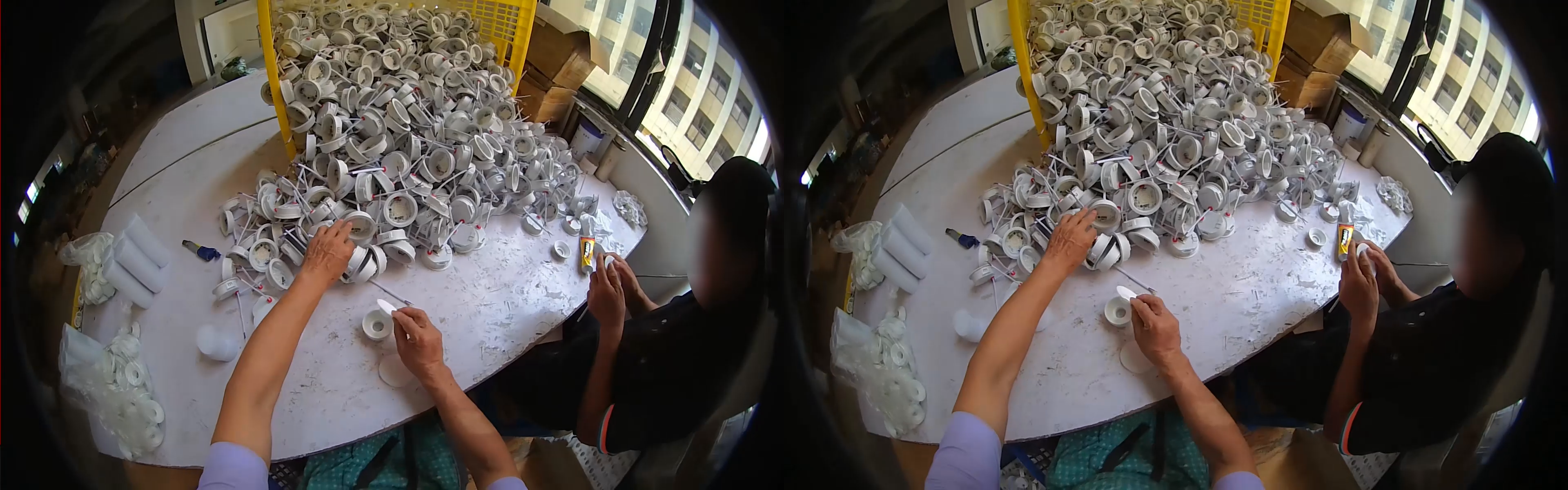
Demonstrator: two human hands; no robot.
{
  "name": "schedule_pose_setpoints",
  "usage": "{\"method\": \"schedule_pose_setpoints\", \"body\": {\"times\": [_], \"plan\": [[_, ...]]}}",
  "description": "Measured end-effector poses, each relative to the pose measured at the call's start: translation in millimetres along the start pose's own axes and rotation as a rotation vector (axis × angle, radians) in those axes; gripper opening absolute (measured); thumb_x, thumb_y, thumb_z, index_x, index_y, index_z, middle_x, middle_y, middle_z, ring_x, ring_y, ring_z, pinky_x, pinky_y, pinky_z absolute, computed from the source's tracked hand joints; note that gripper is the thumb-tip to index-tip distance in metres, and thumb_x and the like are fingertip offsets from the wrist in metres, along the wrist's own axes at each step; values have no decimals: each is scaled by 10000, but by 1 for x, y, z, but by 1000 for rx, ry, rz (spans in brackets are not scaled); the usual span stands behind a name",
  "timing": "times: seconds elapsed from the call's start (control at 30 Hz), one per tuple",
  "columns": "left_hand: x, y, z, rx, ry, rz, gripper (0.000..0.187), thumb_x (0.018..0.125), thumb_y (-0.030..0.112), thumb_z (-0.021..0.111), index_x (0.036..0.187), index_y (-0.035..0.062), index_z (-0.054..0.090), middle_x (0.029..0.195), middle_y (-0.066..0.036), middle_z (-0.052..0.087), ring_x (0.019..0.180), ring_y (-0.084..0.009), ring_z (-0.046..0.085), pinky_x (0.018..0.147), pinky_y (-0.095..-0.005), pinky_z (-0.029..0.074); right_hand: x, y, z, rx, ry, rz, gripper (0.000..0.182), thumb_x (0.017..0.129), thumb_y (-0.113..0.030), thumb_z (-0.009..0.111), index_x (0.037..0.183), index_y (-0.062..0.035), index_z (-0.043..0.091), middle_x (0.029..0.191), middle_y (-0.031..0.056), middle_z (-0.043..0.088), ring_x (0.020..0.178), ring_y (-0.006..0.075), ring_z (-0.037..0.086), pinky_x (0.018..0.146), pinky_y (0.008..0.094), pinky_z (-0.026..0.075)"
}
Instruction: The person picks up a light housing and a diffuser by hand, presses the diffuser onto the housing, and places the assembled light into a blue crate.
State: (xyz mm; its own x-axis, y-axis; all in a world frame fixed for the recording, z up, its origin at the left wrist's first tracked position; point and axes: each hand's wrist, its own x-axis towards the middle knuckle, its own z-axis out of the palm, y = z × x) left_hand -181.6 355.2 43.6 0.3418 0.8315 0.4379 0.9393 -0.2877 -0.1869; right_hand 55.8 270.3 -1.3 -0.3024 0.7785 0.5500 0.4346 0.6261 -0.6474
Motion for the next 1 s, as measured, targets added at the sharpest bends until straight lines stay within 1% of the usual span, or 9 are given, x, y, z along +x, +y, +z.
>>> {"method": "schedule_pose_setpoints", "body": {"times": [0.13,0.23,0.3,0.33,0.47,0.63,0.73,0.87,1.0], "plan": [[3,-12,-17,-43,69,-43,169,747,59,534,874,23,639,1187,-147,584,1056,-276,571,837,-394,460,6,3,-13,108,362,133,136,810,-18,635,937,-53,670,857,91,608,630,183,582,551,275,472],[4,-11,-42,-143,277,-118,176,771,27,557,931,31,628,1065,-158,633,952,-299,618,801,-378,497,-2,15,-27,174,395,320,122,840,-37,621,950,-22,672,692,67,601,586,136,558,532,244,452],[2,-1,-60,-326,456,-203,191,802,4,582,981,25,643,934,-171,660,859,-336,638,768,-360,519,-2,6,-38,399,435,422,125,855,-53,613,959,-13,669,724,65,622,607,129,577,544,237,466],[-3,7,-68,-315,458,-192,191,802,4,582,981,25,643,934,-171,660,859,-336,638,768,-360,519,-2,-2,-45,611,450,532,133,870,-68,604,968,-4,667,756,63,643,628,121,595,556,230,479],[-24,54,-102,-646,442,-299,199,809,-25,583,990,14,657,863,-152,668,745,-288,661,651,-311,518,-1,-37,-71,904,375,451,193,886,-91,592,1023,39,633,826,114,659,682,151,635,585,248,507],[-55,109,-113,-785,365,-356,192,832,9,592,1013,23,658,851,-148,674,747,-254,670,647,-304,513,-6,-72,-80,1069,330,469,98,866,-45,590,920,29,622,770,62,627,624,110,587,558,223,477],[-65,133,-120,-839,387,-375,179,846,34,594,1012,25,659,875,-149,676,767,-252,673,656,-305,516,-19,-75,-78,883,228,446,109,856,-41,611,951,12,598,774,21,617,651,78,574,591,216,472],[-78,153,-118,-899,399,-355,184,850,47,597,1022,21,655,911,-154,675,787,-265,674,673,-314,522,-29,-93,-92,649,255,436,192,828,-48,647,1000,4,579,712,25,599,639,57,554,567,208,451],[-87,166,-121,-829,410,-340,195,831,33,610,1021,21,652,912,-160,672,794,-283,671,674,-327,525,-38,-85,-92,600,177,439,217,818,-64,670,1007,7,591,668,25,584,599,55,537,544,210,441]]}}
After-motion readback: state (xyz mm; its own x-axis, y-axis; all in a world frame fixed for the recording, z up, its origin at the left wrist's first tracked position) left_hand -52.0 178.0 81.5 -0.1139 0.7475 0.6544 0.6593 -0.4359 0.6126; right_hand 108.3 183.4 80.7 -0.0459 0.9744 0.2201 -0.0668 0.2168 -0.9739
